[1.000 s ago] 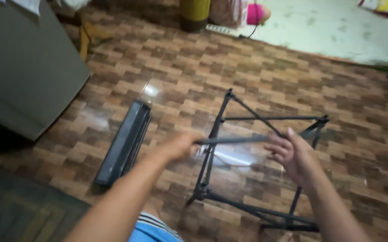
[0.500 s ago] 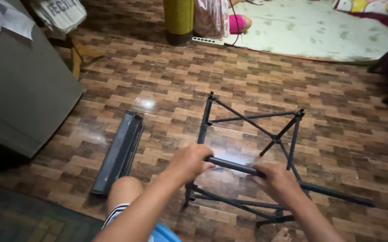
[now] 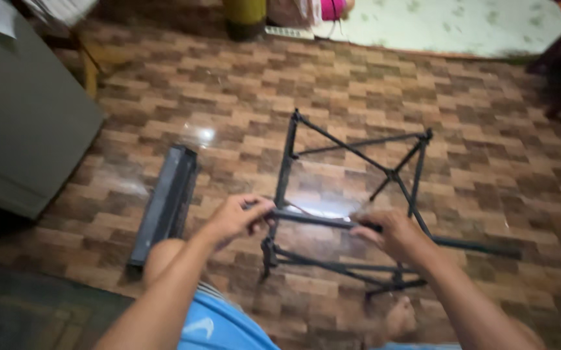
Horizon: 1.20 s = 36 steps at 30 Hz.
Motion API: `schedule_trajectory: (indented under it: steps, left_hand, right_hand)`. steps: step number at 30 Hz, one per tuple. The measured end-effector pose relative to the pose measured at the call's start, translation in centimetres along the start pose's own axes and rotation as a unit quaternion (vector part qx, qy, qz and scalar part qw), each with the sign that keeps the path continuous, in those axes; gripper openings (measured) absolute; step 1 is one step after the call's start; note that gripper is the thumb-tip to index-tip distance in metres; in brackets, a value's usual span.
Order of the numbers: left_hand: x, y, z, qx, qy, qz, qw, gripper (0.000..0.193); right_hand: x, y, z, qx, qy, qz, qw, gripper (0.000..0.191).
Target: The person sits on the floor and disassembles a small folding table, separating the slatted tabletop from the metal leg frame, folding the frame, and detaching support bars. They then reattach the bars, unfold the leg frame, and reassemble the table, handling the tabletop and frame parts by hand.
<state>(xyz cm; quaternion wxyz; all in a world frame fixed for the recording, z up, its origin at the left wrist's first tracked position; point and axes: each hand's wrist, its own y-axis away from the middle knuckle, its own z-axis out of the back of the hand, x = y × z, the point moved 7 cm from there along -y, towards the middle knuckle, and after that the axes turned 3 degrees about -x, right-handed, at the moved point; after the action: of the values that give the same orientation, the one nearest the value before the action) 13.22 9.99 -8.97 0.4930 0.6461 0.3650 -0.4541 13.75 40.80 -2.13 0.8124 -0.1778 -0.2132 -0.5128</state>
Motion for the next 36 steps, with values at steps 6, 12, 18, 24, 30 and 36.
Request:
schedule_trajectory:
  steps: [6, 12, 18, 24, 30, 36]
  left_hand:
    - [0.1, -0.2, -0.2, 0.021, 0.036, -0.017, 0.999, 0.026]
    - [2.4, -0.5, 0.1, 0.049, -0.014, -0.037, 0.998, 0.027]
    - [9.2, 0.0, 3.3, -0.089, -0.066, -0.052, 0.992, 0.028]
    - [13.5, 0.0, 4.7, -0.138, -0.011, -0.009, 0.990, 0.029]
    - [13.1, 0.8, 4.2, -0.089, 0.021, 0.050, 0.995, 0.030]
    - [12.0, 0.7, 3.2, -0.087, -0.059, 0.018, 0.994, 0.029]
  right_hand:
    - [-0.1, 0.3, 0.7, -0.006, -0.044, 0.031, 0.999, 0.033]
    - [-3.3, 2.0, -0.4, 0.028, -0.035, -0.035, 0.998, 0.031]
    - [-3.1, 3.7, -3.9, -0.020, -0.095, -0.055, 0.994, 0.034]
    - [-0.9, 3.5, -5.2, -0.030, -0.084, -0.025, 0.996, 0.029]
    - [-1.3, 3.7, -5.7, -0.034, -0.065, 0.001, 0.997, 0.029]
    - [-2.5, 4.9, -6.2, -0.063, -0.066, 0.004, 0.996, 0.030]
